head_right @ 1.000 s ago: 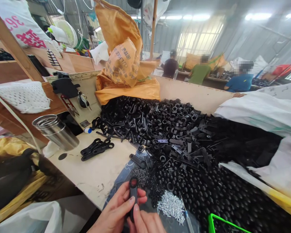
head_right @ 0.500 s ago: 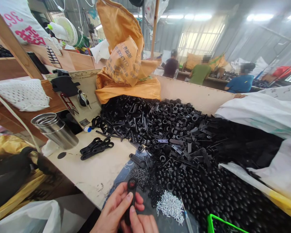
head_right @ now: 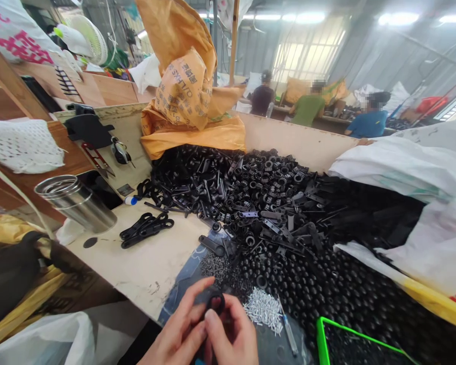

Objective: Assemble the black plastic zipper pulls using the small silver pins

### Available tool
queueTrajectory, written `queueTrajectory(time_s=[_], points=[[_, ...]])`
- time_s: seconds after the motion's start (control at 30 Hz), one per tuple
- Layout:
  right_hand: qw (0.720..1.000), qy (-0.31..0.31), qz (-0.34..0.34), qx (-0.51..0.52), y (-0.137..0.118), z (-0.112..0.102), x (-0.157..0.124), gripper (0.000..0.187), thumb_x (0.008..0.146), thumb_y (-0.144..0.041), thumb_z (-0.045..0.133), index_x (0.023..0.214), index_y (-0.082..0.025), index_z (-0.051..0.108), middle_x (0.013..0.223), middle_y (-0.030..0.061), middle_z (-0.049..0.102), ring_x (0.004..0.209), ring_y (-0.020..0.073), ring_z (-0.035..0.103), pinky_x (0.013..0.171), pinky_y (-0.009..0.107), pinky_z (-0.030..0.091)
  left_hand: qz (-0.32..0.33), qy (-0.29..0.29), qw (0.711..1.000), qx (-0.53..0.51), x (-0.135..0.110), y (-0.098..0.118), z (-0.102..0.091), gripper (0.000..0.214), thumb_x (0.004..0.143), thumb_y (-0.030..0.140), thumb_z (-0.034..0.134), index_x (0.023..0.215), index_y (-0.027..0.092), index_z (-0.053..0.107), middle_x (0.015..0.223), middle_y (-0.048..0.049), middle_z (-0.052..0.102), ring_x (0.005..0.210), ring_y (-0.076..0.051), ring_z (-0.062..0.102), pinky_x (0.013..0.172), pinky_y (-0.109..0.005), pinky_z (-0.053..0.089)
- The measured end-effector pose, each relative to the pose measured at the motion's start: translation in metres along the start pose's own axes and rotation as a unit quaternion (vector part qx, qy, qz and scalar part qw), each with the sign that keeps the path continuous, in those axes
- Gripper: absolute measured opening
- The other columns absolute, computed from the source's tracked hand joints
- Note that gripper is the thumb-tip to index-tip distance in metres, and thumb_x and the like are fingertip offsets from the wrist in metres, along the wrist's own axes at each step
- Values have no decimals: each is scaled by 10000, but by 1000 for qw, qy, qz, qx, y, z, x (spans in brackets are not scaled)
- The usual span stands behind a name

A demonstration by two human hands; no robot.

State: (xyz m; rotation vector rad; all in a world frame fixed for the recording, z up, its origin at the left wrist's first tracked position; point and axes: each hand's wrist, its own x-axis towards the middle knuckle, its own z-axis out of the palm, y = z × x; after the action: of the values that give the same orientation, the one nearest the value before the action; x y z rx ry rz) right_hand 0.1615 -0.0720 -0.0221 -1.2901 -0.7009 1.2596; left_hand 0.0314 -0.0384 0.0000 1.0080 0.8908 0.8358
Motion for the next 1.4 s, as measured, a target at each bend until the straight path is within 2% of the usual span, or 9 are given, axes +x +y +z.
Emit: queueTrajectory(time_s=[0.13,0.37,0.5,0.7,0.83,0.93,1.17,1.3,1.4], points=[[992,-93,59,55,-10,0,4,417,773,-565,828,816,-175,686,723,-49,538,456,35,436,450,184,335,16,-47,999,15,-8,15,-5,821,937,471,648,1635,261,270,921,-55,760,767,-234,723,791,-330,558],[997,-29,1,-76,1,-2,-4,397,832,-574,763,805,-187,679,757,-23,516,563,82,451,453,172,379,3,-89,990,112,-10,28,-19,693,934,291,660,1578,245,407,922,-90,776,842,-273,713,884,-334,526],[992,-80,-31,-87,-9,-5,-1,340,874,-528,724,824,-195,676,769,-25,512,585,95,467,484,182,410,21,-57,995,74,-11,22,-14,725,935,348,662,1593,254,372,895,-64,772,768,-245,695,880,-333,526],[958,-192,-108,-181,-31,-19,9,139,895,-347,687,954,-224,714,932,33,647,899,192,636,822,261,538,17,-30,999,32,-14,20,-12,881,901,431,699,1633,210,261,756,-11,699,730,-224,658,964,-374,506],[950,-166,-157,-211,-32,-18,11,139,920,-282,654,1038,-256,723,1039,45,684,988,198,673,896,253,542,42,0,999,22,-10,16,-16,939,904,412,693,1649,169,176,844,-38,759,825,-249,693,1025,-386,480],[949,-125,-186,-222,-32,-13,9,139,912,-275,682,1037,-271,741,1070,48,713,1010,199,689,913,232,542,75,23,995,53,-7,10,-19,858,917,401,685,1632,170,270,973,-68,799,928,-255,717,1094,-353,434],[994,-75,-27,-70,-7,-2,0,444,828,-629,749,976,-211,757,873,67,736,779,211,689,652,258,577,95,-25,988,120,-9,1,-21,671,996,399,581,1606,239,352,811,-30,763,646,-187,658,687,-251,516],[997,-76,29,-8,-5,3,-2,424,816,-595,788,925,-191,720,736,14,678,604,132,602,574,226,520,80,-16,992,92,-10,3,-15,620,982,444,605,1553,251,463,876,-56,773,714,-198,679,716,-269,527],[996,-74,22,32,-15,2,1,414,821,-557,807,1057,-229,719,911,37,735,744,157,681,635,231,557,-2,-8,999,-36,-4,11,-11,815,915,451,719,1610,291,325,864,-33,773,719,-189,680,689,-264,529]])
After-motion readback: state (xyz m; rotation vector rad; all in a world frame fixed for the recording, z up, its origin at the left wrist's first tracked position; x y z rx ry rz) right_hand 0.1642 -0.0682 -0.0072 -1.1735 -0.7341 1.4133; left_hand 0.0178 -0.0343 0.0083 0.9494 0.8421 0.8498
